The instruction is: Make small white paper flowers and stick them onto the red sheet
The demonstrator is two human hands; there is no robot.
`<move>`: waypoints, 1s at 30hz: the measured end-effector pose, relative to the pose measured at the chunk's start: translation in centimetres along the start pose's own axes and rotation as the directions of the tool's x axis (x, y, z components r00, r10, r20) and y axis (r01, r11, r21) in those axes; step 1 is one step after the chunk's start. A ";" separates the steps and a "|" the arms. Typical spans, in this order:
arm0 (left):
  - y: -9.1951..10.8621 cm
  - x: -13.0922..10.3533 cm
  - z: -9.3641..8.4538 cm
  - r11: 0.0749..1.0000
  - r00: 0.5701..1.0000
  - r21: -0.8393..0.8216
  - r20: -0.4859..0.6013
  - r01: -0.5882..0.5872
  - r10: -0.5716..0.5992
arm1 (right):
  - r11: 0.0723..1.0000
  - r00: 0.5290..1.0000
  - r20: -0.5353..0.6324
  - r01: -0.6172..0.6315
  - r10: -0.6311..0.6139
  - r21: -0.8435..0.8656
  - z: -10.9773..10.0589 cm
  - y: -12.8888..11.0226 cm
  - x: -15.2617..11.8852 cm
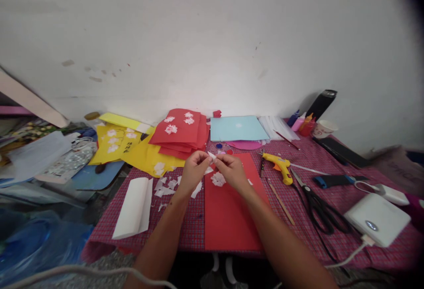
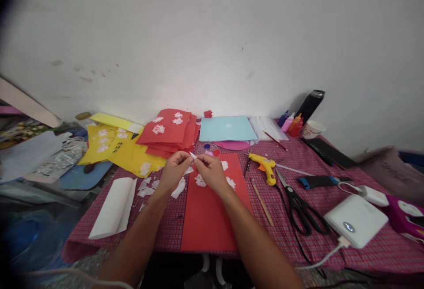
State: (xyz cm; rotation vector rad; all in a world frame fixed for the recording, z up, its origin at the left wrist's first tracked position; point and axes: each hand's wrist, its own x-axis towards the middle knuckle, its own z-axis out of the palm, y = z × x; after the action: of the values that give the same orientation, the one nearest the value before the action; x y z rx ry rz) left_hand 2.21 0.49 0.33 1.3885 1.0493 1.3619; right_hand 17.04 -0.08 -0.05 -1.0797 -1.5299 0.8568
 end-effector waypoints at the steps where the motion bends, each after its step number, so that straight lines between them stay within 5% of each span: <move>1: 0.0 0.0 0.0 1.000 1.000 -0.006 0.000 0.006 -0.006 | 1.000 1.000 -0.002 -0.003 0.003 -0.008 0.0 0.0 0.0; 30: 0.0 -0.1 0.1 0.998 1.000 -0.064 0.007 -0.005 0.006 | 0.994 0.999 0.025 -0.037 0.035 0.103 -0.3 0.1 0.3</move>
State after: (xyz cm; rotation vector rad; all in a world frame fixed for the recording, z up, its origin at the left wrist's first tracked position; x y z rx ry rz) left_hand 2.31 0.41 0.34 1.3488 0.9892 1.3819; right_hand 17.29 0.27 0.02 -1.0283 -1.4726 0.9656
